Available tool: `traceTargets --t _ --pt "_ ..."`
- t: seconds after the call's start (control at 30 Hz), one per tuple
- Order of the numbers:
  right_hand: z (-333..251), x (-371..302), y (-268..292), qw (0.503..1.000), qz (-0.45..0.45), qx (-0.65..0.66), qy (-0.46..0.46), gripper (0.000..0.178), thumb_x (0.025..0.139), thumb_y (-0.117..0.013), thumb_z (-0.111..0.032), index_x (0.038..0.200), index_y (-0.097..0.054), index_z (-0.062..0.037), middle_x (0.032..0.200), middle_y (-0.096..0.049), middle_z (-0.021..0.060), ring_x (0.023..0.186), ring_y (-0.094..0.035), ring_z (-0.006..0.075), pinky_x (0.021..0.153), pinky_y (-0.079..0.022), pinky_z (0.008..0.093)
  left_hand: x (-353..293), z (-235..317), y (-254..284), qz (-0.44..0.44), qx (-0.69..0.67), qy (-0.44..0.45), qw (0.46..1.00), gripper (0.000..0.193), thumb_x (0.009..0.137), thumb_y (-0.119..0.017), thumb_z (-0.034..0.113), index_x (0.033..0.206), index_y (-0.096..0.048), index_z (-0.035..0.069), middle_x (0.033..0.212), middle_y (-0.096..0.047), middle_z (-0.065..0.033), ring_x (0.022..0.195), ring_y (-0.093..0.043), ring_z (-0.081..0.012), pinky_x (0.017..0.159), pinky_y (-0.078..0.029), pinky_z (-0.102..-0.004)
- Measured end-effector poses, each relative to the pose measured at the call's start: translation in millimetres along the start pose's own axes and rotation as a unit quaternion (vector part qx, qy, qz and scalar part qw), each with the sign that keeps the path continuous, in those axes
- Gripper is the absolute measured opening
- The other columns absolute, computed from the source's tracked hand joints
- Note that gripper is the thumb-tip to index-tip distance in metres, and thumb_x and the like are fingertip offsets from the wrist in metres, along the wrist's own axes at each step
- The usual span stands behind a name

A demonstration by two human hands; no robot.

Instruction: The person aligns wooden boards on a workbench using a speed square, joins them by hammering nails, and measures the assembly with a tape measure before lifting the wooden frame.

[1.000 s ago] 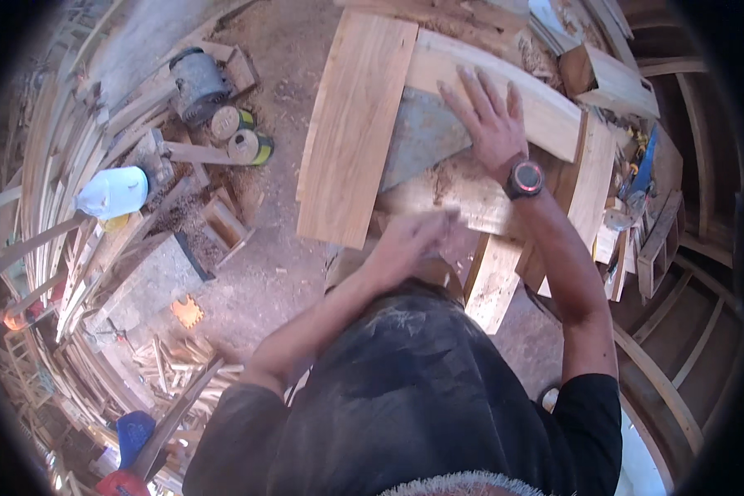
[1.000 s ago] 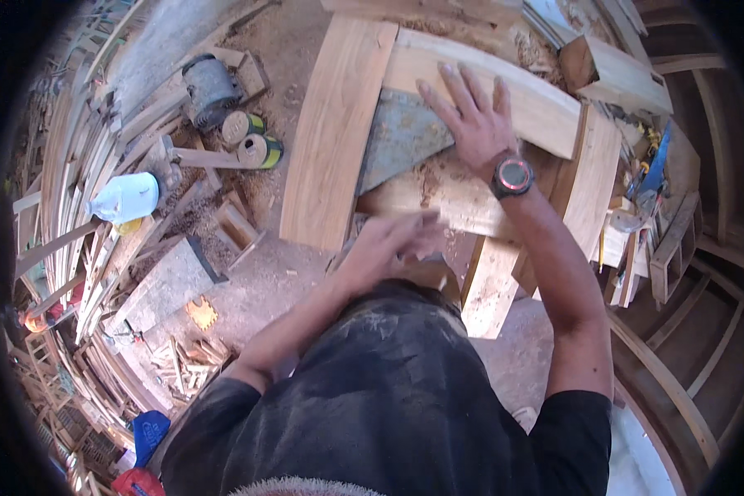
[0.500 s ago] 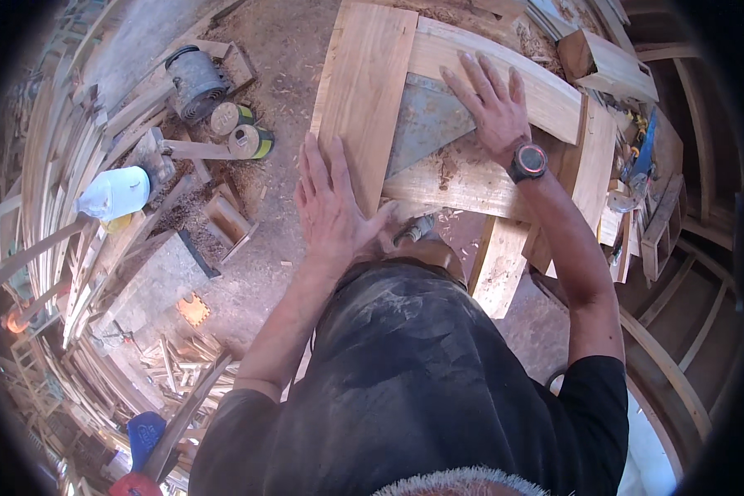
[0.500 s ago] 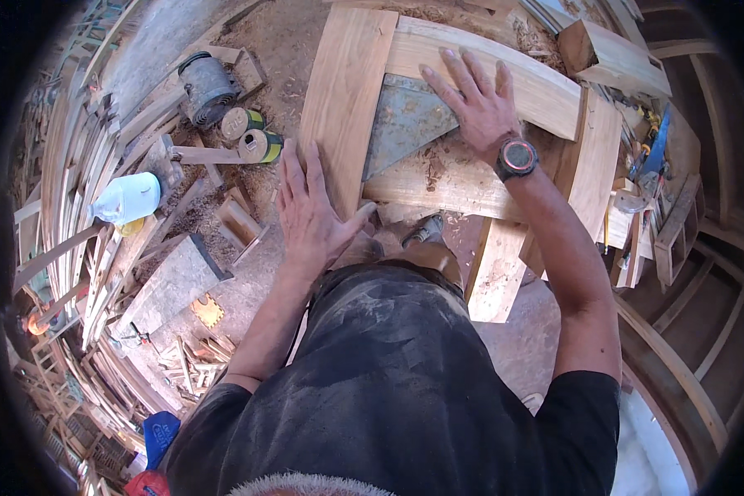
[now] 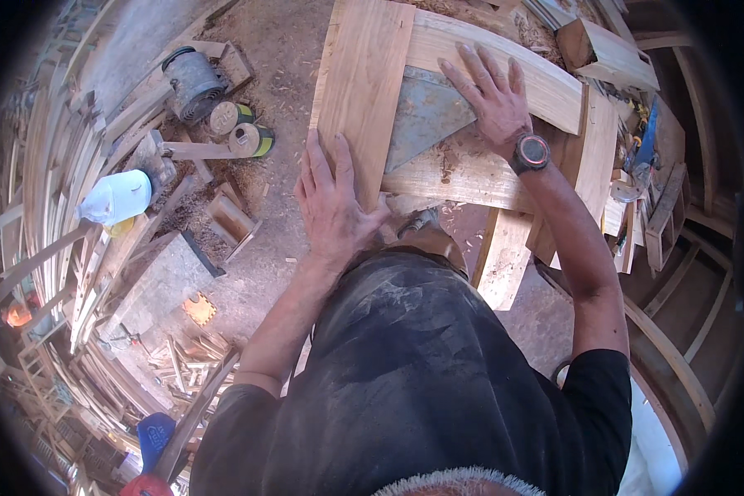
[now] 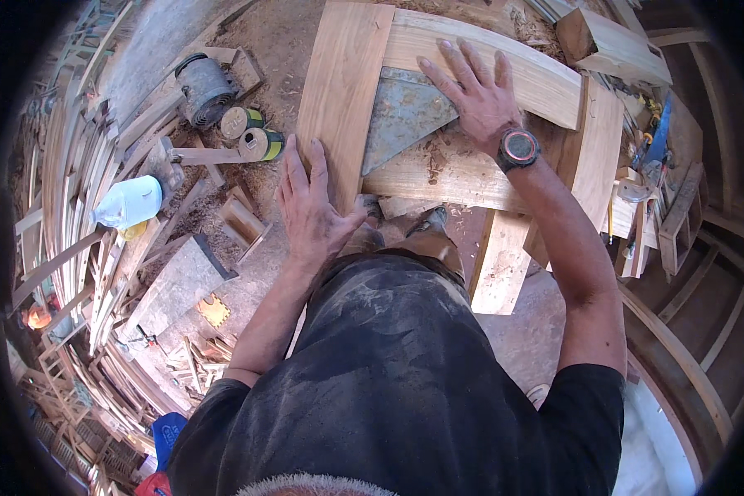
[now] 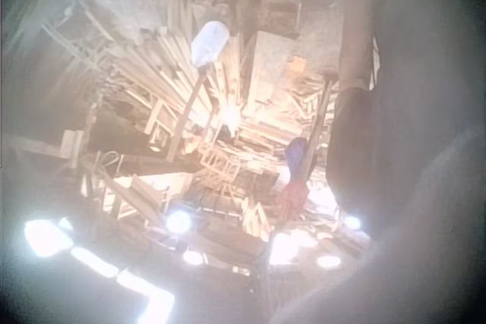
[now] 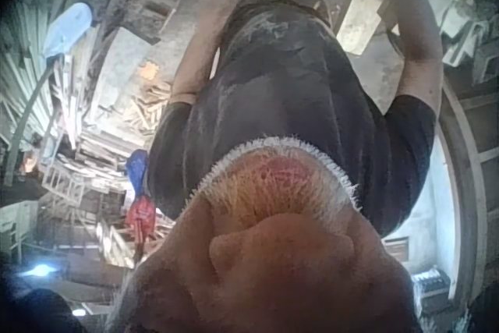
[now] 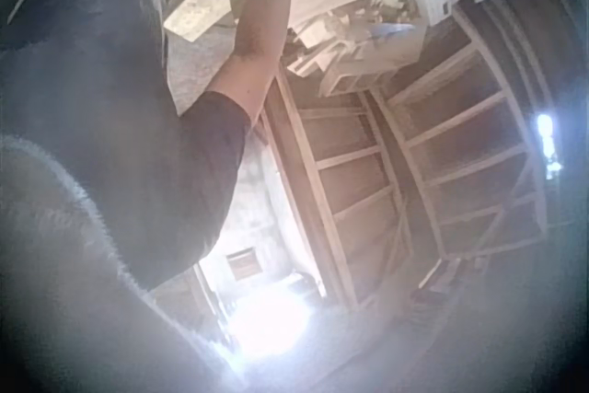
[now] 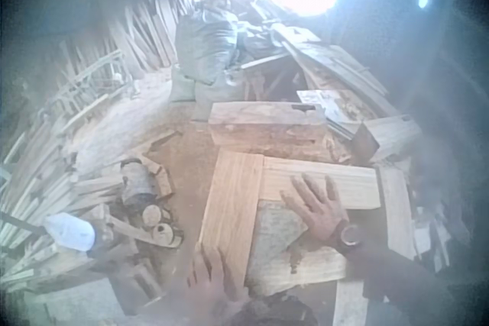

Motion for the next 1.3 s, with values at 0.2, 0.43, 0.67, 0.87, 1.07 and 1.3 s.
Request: traceTargets --t 0.2,0.43,0.67,0.87,1.07,1.3 --pt "-1 0 -2 1.0 0.027 -0.006 -0.007 0.118 0.07 -0.078 -0.001 0.168 -0.022 -0.0386 0.175 -0.021 -0.0002 0.159 -0.025 0.0274 0.125 -0.023 0.0657 -1 -3 -4 0.002 0.014 0.002 1.0 0.118 0.065 -0.089 0.036 0.163 -0.031 0.005 0.168 -0.02 -0.0309 0.151 -0.03 -0.0486 0.116 -0.034 -0.0575" --pt "-2 -1 -5 0.999 0.046 0.027 -0.005 0.115 0.073 -0.076 -0.001 0.167 -0.023 -0.0386 0.175 -0.021 0.0002 0.159 -0.026 0.0276 0.126 -0.023 0.0653 -2 -3 -6 0.012 0.009 -0.004 1.0 0.116 0.066 -0.088 0.038 0.162 -0.032 0.006 0.168 -0.019 -0.0307 0.15 -0.031 -0.0496 0.115 -0.034 -0.0573" --pt "-1 1 -3 1.0 0.001 -0.007 -0.013 0.103 0.085 -0.065 0.0 0.167 -0.019 -0.0427 0.175 -0.022 -0.001 0.159 -0.027 0.0255 0.122 -0.025 0.0701 0 -2 -6 0.012 0.005 0.003 1.0 0.113 0.066 -0.087 0.037 0.162 -0.034 0.005 0.168 -0.02 -0.0305 0.149 -0.032 -0.0496 0.116 -0.033 -0.0565" --pt "-1 1 -5 0.998 0.038 0.038 -0.02 0.104 0.083 -0.062 0.002 0.169 -0.016 -0.0356 0.175 -0.022 -0.0009 0.16 -0.025 0.0255 0.126 -0.019 0.0637 3 -2 -7 0.022 0.008 -0.008 1.0 0.112 0.068 -0.087 0.038 0.162 -0.034 0.004 0.167 -0.021 -0.0312 0.148 -0.034 -0.0493 0.116 -0.033 -0.0564" --pt "0 -2 -10 0.998 0.05 0.031 -0.018 0.085 0.094 -0.056 -0.009 0.169 -0.017 -0.0157 0.174 -0.024 0.0034 0.16 -0.024 0.025 0.124 -0.022 0.0682 2 -11 -5 0.012 0.008 -0.024 1.0 0.115 0.071 -0.087 0.049 0.162 -0.033 0.005 0.165 -0.023 -0.0316 0.148 -0.035 -0.0485 0.115 -0.036 -0.0559" --pt "-1 -3 -5 0.999 0.022 0.016 -0.024 0.08 0.096 -0.054 -0.01 0.168 -0.019 -0.0118 0.173 -0.025 0.0062 0.16 -0.025 0.0255 0.124 -0.023 0.0661 5 -19 3 -0.021 -0.014 -0.049 0.998 0.123 0.07 -0.087 0.062 0.164 -0.031 0.005 0.165 -0.024 -0.0319 0.146 -0.038 -0.0498 0.114 -0.04 -0.0567"
Point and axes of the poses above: each hand's wrist, its own x-axis towards the middle knuckle, its own y-axis out of the back of the hand, z = x × y, the point moved 2 cm from there along x, towards the middle knuckle
